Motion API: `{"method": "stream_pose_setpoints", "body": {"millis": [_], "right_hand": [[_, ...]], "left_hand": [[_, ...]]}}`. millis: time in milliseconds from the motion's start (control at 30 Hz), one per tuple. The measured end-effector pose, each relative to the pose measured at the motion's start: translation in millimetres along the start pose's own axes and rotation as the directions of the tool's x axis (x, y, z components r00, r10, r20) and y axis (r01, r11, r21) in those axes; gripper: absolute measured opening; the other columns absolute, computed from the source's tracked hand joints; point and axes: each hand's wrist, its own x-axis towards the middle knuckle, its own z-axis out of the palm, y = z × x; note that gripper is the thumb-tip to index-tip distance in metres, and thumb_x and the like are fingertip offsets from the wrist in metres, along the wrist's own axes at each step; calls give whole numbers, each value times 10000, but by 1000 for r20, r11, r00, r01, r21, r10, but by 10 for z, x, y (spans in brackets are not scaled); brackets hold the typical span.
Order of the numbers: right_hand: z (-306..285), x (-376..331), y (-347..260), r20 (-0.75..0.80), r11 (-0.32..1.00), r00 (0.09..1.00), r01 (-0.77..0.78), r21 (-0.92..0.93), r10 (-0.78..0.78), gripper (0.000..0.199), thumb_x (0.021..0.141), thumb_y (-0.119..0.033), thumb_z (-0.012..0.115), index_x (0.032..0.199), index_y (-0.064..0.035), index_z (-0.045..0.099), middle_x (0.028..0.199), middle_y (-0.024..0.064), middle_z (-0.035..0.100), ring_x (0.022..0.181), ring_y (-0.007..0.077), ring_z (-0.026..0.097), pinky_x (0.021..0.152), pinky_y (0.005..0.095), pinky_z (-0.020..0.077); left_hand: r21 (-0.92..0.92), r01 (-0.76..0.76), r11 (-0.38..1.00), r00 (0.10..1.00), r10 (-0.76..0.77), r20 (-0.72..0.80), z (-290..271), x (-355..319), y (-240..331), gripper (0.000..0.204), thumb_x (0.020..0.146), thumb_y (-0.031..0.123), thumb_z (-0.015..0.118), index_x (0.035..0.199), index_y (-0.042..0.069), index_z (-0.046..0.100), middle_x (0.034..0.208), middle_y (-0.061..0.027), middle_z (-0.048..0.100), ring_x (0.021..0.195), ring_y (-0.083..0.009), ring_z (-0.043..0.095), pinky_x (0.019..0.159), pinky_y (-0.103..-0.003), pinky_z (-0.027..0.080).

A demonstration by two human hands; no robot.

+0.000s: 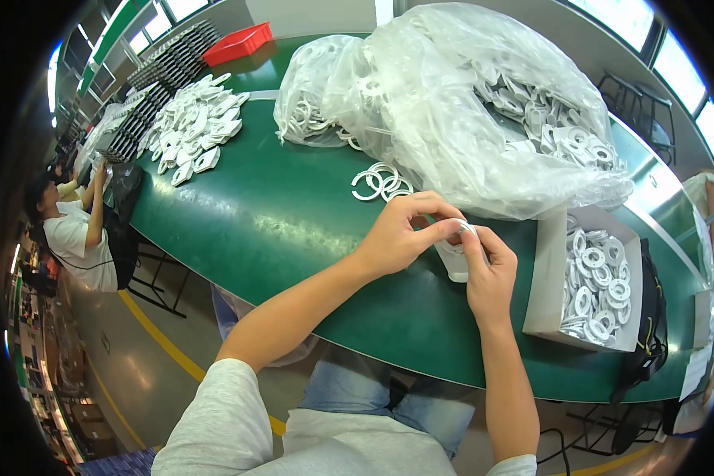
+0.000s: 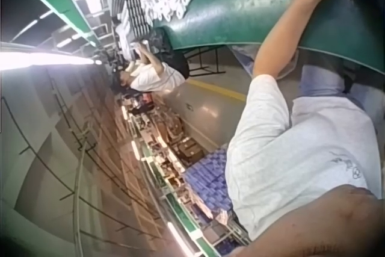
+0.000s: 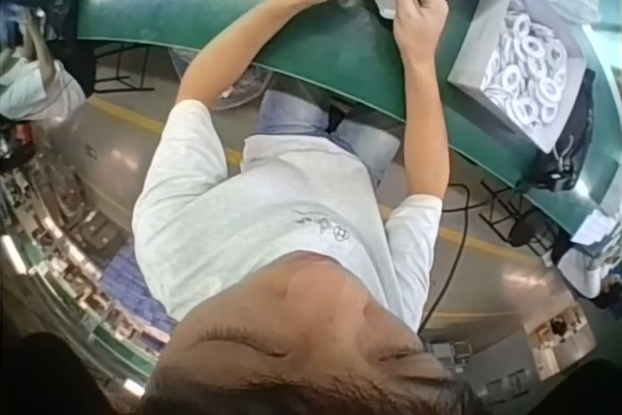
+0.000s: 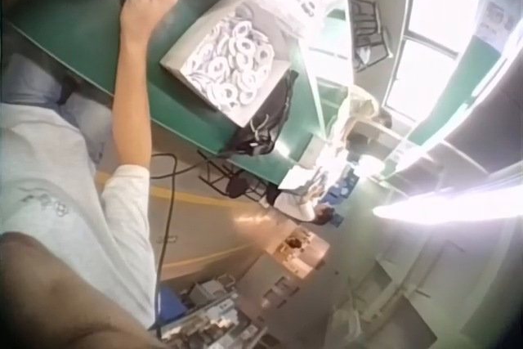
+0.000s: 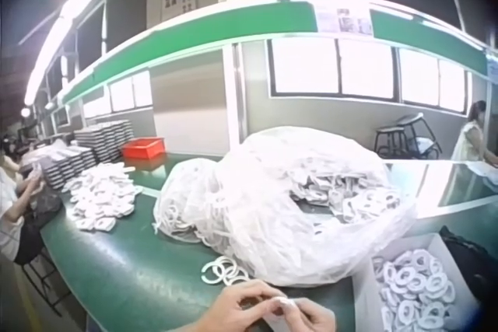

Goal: Assembling small circular white plastic rings onto a base component on a production line.

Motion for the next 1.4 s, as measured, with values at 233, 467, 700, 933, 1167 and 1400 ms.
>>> {"method": "stream_pose_setpoints", "body": {"millis": [233, 467, 700, 933, 1167, 1400], "right_hand": [[-33, -11, 45, 47, 999, 998, -32, 25, 31, 228, 951, -150, 519, 842, 21, 621, 717, -15, 571, 663, 33, 480, 583, 202, 385], [5, -19, 96, 82, 977, 988, -139, 162, 128, 283, 976, -175, 482, 795, 8, 601, 701, -35, 537, 642, 21, 451, 554, 199, 358], [-42, 41, 159, -27, 886, 962, -241, 396, 274, 307, 994, -229, 415, 1055, 27, 574, 961, 72, 632, 818, 114, 616, 726, 253, 502], [-67, 30, 63, 79, 871, 963, -268, 411, 259, 381, 789, 62, 516, 1170, 73, 512, 1060, 129, 623, 956, 166, 618, 818, 275, 491], [-54, 19, 81, 92, 911, 975, -222, 346, 203, 393, 779, 84, 511, 1172, 76, 513, 1074, 128, 620, 978, 166, 612, 872, 277, 465], [-29, 5, 58, 83, 930, 979, -201, 307, 184, 371, 794, 79, 521, 1165, 72, 513, 1067, 113, 621, 981, 152, 608, 886, 273, 460]], "left_hand": [[143, -107, 984, 994, 108, -1, -25, -18, 40, 110, 815, 83, 650, 839, -24, 662, 752, -51, 621, 698, -106, 623, 600, -233, 466], [109, 69, 992, 997, -66, -31, -10, -39, -18, 121, 850, 82, 635, 857, -39, 626, 819, -41, 590, 733, -84, 571, 679, -235, 467], [-207, 274, 939, 955, -241, 172, 16, -20, -76, 353, 866, 80, 603, 1190, -35, 519, 1074, -97, 615, 966, -175, 613, 782, -313, 538], [-188, 223, 956, 969, -198, 145, 57, -22, -67, 356, 840, 30, 570, 1187, -23, 513, 1062, -80, 611, 958, -137, 599, 809, -277, 498], [-183, 186, 965, 977, -162, 140, 86, -50, -64, 375, 779, -13, 531, 1154, -6, 510, 994, -34, 583, 861, -86, 565, 774, -246, 479], [-170, 143, 975, 985, -124, 117, 108, -60, -70, 386, 763, -23, 542, 1147, -13, 511, 983, -35, 579, 865, -78, 557, 761, -237, 481]]}}
